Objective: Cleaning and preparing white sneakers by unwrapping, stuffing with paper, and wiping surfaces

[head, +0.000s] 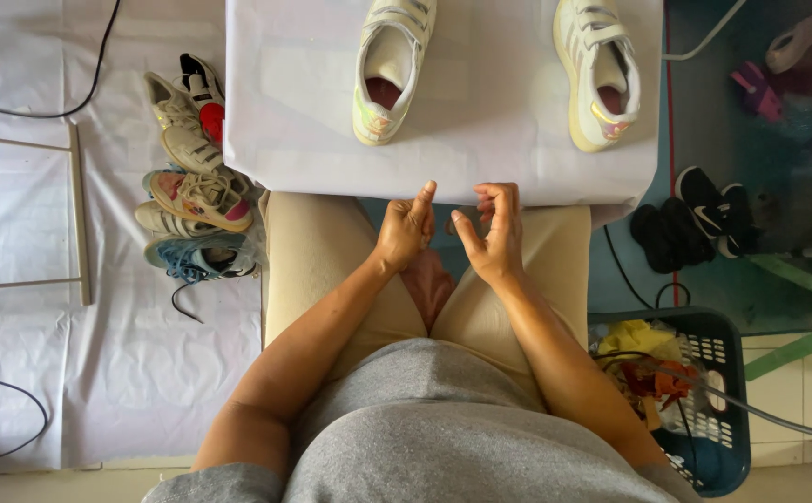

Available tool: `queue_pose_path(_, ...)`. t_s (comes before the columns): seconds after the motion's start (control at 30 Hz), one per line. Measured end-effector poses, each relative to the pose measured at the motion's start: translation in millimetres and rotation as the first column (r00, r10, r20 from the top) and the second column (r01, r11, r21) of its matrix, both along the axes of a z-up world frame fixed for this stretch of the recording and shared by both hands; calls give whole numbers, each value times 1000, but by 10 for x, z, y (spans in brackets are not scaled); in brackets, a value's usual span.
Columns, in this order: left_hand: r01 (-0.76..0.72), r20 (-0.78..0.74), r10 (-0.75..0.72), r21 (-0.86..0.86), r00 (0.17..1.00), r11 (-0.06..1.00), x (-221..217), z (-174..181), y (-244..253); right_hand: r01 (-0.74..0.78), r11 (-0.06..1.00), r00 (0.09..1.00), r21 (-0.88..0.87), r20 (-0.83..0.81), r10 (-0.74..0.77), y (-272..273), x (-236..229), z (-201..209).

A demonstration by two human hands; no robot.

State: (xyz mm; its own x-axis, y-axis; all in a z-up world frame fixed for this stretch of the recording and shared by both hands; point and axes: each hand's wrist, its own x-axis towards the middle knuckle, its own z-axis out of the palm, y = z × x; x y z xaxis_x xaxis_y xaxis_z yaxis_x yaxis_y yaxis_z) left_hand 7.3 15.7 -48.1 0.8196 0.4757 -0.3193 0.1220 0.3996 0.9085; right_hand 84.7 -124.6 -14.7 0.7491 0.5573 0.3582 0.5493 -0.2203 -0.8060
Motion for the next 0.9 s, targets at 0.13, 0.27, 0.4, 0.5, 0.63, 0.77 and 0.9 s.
queue_pose_path(0.13, -114, -34, 111, -110, 993, 987, -17, 128, 25, -10, 1000, 1000, -11, -20, 10, -7, 16, -48)
queue_pose_path(0.27, -110, 0, 111, -143, 994, 984, 27, 2, 18, -25, 999, 999, -25, -34, 24, -16, 46, -78)
queue_pose_path(0.4, 21, 89, -3, -202, 996, 979, -9, 23, -45, -66, 996, 996, -62, -60, 62, -5, 21, -36)
queue_pose_path(0.5, 30, 76, -12, -229, 997, 973, -22, 97, -40, -116, 990, 989, -80, -97, 108, -20, 37, -56)
queue_pose_path(0.63, 17, 21, -13, -160, 1000, 987, -30, 111, 16, -240, 968, 966, -68, -113, 232, 9, -2, 29)
queue_pose_path(0.77, 219, -74, -211, 134, 975, 967, -126, 403, 9, -309, 951, 945, -24, -116, 305, 4, -30, 81)
queue_pose_path(0.9, 270, -33, -268, 75, 963, 960, -172, 919, 3, -295, 956, 948, 12, -118, 294, -31, -93, 175)
